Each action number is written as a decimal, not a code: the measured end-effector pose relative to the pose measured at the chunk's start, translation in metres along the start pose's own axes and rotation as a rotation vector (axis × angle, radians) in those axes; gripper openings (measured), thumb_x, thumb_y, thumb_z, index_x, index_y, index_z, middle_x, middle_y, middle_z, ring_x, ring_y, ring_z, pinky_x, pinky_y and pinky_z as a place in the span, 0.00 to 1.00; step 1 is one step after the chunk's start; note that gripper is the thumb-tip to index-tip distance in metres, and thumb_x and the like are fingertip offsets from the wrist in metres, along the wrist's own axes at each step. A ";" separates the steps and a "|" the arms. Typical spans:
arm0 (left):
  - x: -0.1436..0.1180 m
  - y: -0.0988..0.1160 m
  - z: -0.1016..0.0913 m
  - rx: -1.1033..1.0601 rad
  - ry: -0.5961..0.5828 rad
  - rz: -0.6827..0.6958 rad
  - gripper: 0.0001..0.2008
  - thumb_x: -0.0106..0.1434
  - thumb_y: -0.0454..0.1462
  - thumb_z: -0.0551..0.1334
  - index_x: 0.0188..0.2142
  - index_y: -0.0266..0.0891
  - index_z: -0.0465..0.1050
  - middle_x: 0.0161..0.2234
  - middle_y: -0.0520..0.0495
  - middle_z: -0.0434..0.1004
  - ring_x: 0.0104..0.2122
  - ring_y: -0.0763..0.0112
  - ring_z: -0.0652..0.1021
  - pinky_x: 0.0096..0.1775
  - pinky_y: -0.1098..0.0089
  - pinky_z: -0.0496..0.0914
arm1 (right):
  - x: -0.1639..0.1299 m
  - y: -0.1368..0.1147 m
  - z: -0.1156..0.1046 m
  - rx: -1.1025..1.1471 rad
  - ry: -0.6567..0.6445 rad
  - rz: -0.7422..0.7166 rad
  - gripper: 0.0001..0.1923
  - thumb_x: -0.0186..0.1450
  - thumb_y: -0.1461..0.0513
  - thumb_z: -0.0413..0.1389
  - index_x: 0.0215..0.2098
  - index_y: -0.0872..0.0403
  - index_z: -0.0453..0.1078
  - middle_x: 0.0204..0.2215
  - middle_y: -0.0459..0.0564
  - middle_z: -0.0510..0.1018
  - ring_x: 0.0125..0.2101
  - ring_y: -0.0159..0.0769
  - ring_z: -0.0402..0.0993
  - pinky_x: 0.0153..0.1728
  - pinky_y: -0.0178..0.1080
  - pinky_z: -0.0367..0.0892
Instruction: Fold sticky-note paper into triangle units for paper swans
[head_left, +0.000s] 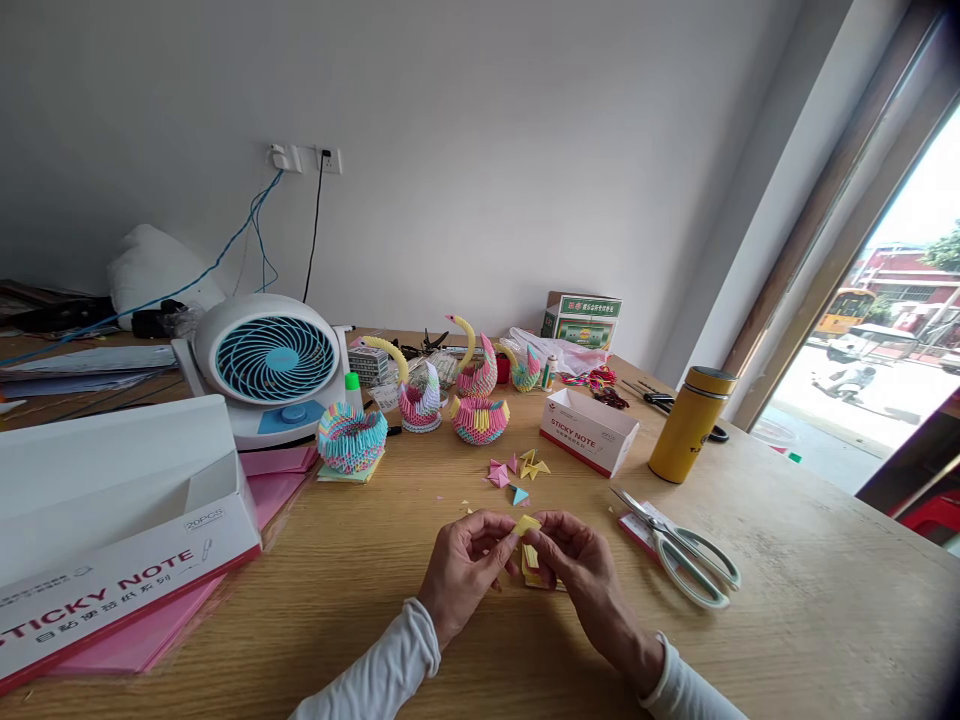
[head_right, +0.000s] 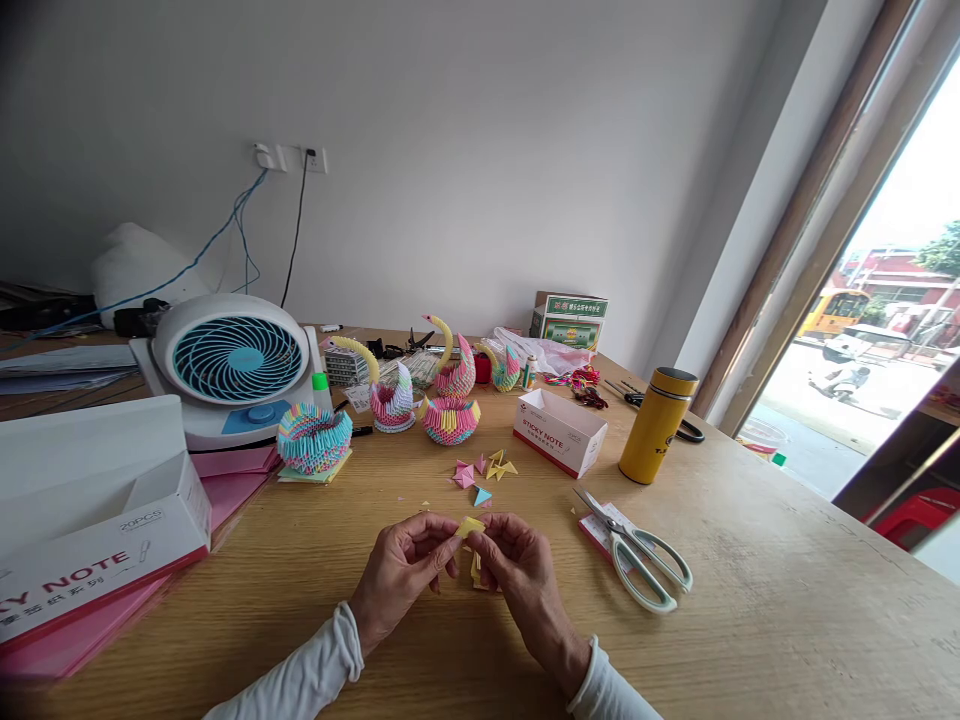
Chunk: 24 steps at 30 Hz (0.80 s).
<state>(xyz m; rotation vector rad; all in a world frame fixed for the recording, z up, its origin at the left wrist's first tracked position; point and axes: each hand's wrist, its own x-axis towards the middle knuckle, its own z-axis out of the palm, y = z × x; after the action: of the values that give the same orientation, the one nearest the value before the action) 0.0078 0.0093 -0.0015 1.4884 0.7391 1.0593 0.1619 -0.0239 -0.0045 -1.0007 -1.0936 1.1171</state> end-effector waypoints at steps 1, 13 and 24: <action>0.000 0.000 0.000 -0.001 -0.001 -0.007 0.13 0.58 0.43 0.65 0.36 0.34 0.76 0.29 0.45 0.79 0.24 0.70 0.78 0.20 0.77 0.68 | 0.000 0.000 0.000 -0.007 0.000 0.007 0.20 0.54 0.50 0.66 0.31 0.58 0.73 0.17 0.42 0.70 0.15 0.24 0.59 0.16 0.29 0.54; 0.002 -0.001 0.001 -0.013 -0.099 -0.037 0.15 0.58 0.45 0.65 0.33 0.34 0.72 0.28 0.45 0.79 0.21 0.72 0.77 0.20 0.77 0.66 | 0.001 -0.003 -0.001 -0.105 -0.014 0.058 0.24 0.51 0.45 0.66 0.24 0.58 0.72 0.15 0.43 0.70 0.15 0.25 0.58 0.17 0.30 0.52; 0.002 -0.004 0.002 -0.054 -0.139 -0.008 0.15 0.60 0.47 0.63 0.31 0.36 0.69 0.27 0.48 0.78 0.18 0.75 0.75 0.21 0.76 0.68 | 0.001 0.002 -0.006 -0.213 -0.086 -0.029 0.23 0.58 0.45 0.61 0.25 0.59 0.71 0.18 0.44 0.70 0.16 0.25 0.59 0.16 0.29 0.53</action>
<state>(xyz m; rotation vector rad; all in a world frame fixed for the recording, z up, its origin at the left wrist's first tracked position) 0.0109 0.0108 -0.0047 1.4954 0.6132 0.9519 0.1671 -0.0228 -0.0076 -1.1069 -1.3134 1.0437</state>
